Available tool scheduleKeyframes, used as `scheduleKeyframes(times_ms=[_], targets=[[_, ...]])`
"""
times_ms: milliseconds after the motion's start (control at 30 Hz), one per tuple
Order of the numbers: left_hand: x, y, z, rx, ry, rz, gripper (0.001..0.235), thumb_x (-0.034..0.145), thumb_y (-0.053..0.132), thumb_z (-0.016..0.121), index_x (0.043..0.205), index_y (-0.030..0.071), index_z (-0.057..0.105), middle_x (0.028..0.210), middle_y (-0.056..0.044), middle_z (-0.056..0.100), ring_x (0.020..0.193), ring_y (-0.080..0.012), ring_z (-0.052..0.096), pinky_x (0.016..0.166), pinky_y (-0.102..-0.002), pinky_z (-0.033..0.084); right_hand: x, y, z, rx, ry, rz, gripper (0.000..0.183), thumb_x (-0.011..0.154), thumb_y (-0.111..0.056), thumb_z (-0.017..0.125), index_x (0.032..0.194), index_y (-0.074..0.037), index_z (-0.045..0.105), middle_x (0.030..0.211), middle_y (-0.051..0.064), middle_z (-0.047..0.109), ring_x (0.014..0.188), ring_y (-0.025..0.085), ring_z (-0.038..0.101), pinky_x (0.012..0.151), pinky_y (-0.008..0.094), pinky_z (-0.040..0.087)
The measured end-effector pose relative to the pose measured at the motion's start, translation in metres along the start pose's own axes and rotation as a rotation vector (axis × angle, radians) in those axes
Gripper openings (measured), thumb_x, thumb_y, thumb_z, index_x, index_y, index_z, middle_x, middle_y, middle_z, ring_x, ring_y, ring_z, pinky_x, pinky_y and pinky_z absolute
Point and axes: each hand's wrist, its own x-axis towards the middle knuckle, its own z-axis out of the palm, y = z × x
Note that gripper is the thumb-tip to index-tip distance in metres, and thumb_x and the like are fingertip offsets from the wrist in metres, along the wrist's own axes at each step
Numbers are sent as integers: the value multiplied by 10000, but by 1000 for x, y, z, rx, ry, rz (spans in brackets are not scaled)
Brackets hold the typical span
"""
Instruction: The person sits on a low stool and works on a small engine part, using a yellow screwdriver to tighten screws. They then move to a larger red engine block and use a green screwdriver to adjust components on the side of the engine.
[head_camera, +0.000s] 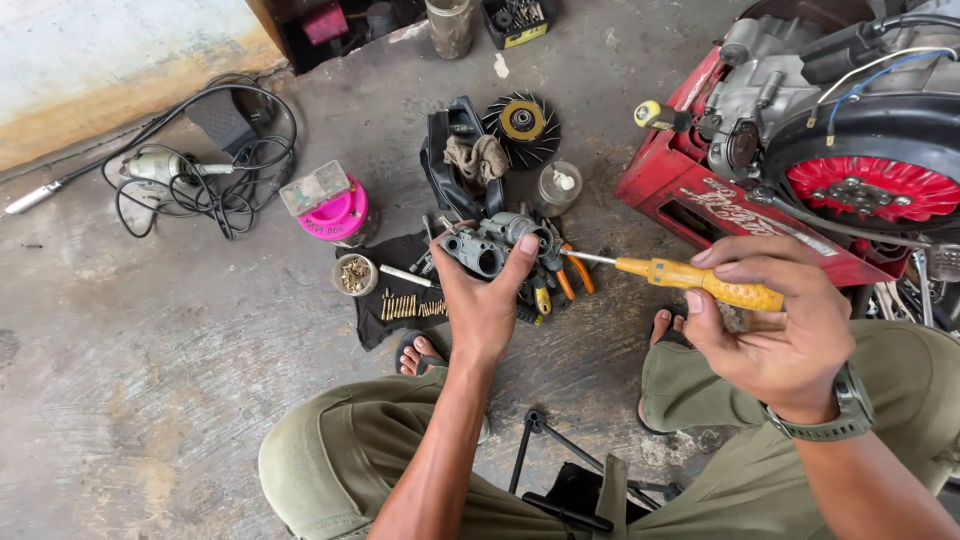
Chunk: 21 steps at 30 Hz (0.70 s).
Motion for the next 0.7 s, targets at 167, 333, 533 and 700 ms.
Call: scheduleKeyframes(times_ms=[167,333,533,700], targets=[[1,-6,3,-38,-10,69,641,651,400,713,1130,85,425,1100,-100,559,1033,-197,551,948,-322,419,-1,-1,0,-3,9,37,226,822,48,625,957,68,445,892,258,567,815,302,626,782,357,532],[1,-6,3,-73,-15,74,599,659,373,718,1103,89,432,1082,-94,565,1012,-187,565,936,-308,431,1,-4,0,-31,5,42,228,828,57,632,958,75,445,899,262,568,815,298,625,785,348,527],[-2,-9,7,-61,-24,61,597,662,381,712,1100,92,429,1066,-93,566,996,-189,571,922,-307,445,2,-3,4,11,16,40,363,820,59,648,1066,57,381,936,263,550,835,327,614,787,385,527],[-13,-17,25,-508,-48,-558,1252,589,305,710,1392,126,-234,1504,-215,67,1369,-322,308,1093,-567,44,12,-3,5,-12,-63,-30,359,821,-20,675,1104,83,480,981,227,623,903,308,630,810,361,543]])
